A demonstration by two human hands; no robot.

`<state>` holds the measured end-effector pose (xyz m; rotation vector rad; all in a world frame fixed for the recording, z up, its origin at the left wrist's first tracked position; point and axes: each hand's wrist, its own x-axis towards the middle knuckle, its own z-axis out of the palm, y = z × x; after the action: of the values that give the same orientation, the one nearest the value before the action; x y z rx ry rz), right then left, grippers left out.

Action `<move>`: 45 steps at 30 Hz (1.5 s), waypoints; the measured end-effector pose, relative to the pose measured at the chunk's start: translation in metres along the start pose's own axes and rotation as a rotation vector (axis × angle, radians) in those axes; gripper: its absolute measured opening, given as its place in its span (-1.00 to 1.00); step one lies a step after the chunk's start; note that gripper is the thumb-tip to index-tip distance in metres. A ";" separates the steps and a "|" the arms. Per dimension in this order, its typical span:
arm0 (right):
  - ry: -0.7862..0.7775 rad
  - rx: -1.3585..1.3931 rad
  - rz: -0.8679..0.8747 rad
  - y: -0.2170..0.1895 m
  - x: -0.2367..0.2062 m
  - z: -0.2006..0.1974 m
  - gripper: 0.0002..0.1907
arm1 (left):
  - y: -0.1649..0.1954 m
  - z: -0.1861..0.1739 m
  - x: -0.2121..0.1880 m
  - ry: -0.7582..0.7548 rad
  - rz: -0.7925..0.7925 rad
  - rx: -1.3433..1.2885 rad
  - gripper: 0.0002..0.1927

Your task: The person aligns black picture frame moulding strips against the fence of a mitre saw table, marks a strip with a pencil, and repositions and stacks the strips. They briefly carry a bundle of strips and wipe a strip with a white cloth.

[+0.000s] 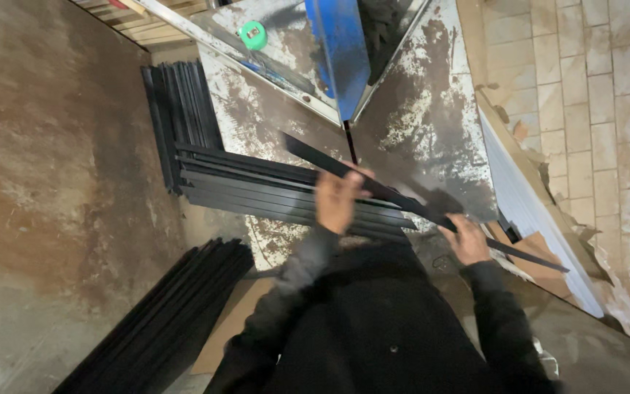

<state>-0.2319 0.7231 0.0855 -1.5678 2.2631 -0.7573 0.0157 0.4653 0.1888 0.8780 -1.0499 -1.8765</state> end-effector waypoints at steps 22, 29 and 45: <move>-0.039 -0.312 0.093 0.012 0.118 0.074 -0.48 | 0.011 -0.186 0.308 0.415 -0.186 1.446 -0.18; -0.049 -0.197 0.089 0.013 0.132 0.092 -0.55 | -0.005 -0.212 0.348 0.487 -0.226 1.521 -0.04; -0.061 -0.117 -0.030 0.010 0.160 0.122 -0.66 | 0.011 -0.245 0.367 0.524 -0.253 1.535 0.01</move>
<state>-0.2362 0.5461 -0.0102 -1.6569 2.2817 -0.5863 0.0639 0.0568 0.0295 2.2221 -2.0063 -0.5655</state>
